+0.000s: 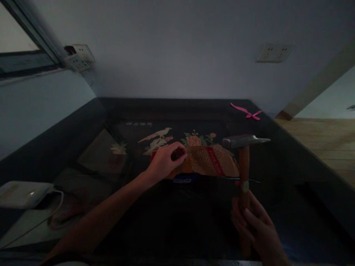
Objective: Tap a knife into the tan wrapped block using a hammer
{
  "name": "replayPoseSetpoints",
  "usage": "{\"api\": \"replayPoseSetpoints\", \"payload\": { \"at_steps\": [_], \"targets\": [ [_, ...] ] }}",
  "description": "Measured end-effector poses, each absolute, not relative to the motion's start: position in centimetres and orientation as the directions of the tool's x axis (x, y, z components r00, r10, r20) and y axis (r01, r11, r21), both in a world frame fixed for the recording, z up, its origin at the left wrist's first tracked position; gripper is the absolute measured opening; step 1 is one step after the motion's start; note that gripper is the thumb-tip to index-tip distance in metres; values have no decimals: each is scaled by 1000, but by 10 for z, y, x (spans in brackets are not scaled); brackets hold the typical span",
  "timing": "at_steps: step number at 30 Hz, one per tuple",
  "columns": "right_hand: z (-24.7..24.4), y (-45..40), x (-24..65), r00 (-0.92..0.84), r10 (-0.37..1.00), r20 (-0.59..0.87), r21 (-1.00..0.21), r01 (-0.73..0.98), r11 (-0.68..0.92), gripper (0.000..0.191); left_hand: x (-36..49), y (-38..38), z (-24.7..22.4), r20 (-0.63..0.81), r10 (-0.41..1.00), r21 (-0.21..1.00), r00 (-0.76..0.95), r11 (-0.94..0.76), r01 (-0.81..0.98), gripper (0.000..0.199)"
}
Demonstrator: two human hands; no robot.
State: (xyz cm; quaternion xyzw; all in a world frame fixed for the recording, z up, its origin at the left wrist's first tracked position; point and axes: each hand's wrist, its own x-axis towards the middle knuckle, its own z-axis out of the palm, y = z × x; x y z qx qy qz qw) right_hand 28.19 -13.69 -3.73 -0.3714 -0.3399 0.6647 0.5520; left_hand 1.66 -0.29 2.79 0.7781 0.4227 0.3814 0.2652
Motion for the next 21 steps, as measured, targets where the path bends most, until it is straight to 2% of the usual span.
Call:
{"api": "replayPoseSetpoints", "payload": {
  "at_steps": [4, 7, 10, 12, 16, 21],
  "targets": [
    [-17, -133, 293, -101, 988, -117, -950, -279, -142, 45, 15, -1, 25, 359, 861, 734, 360, -499, 460, 5],
    [15, -126, 302, -45, 988, -146, -989, 43, -145, 52, 15, 0, 21, 355, 866, 753, 353, -488, 441, 7],
    [49, -118, 306, -127, 989, -80, -931, 364, -28, 53, 15, 1, 18, 344, 872, 772, 347, -473, 425, 8],
    [67, -114, 304, -213, 977, -28, -857, 508, 86, 52, 15, 2, 18, 334, 877, 768, 344, -465, 440, 8],
    [80, -109, 298, -307, 945, 116, -721, 628, 293, 45, 15, 1, 19, 324, 888, 736, 327, -454, 503, 8],
    [76, -108, 301, -370, 895, 250, -588, 677, 444, 47, 16, 2, 18, 320, 897, 733, 304, -438, 521, 10]
  ]
}}
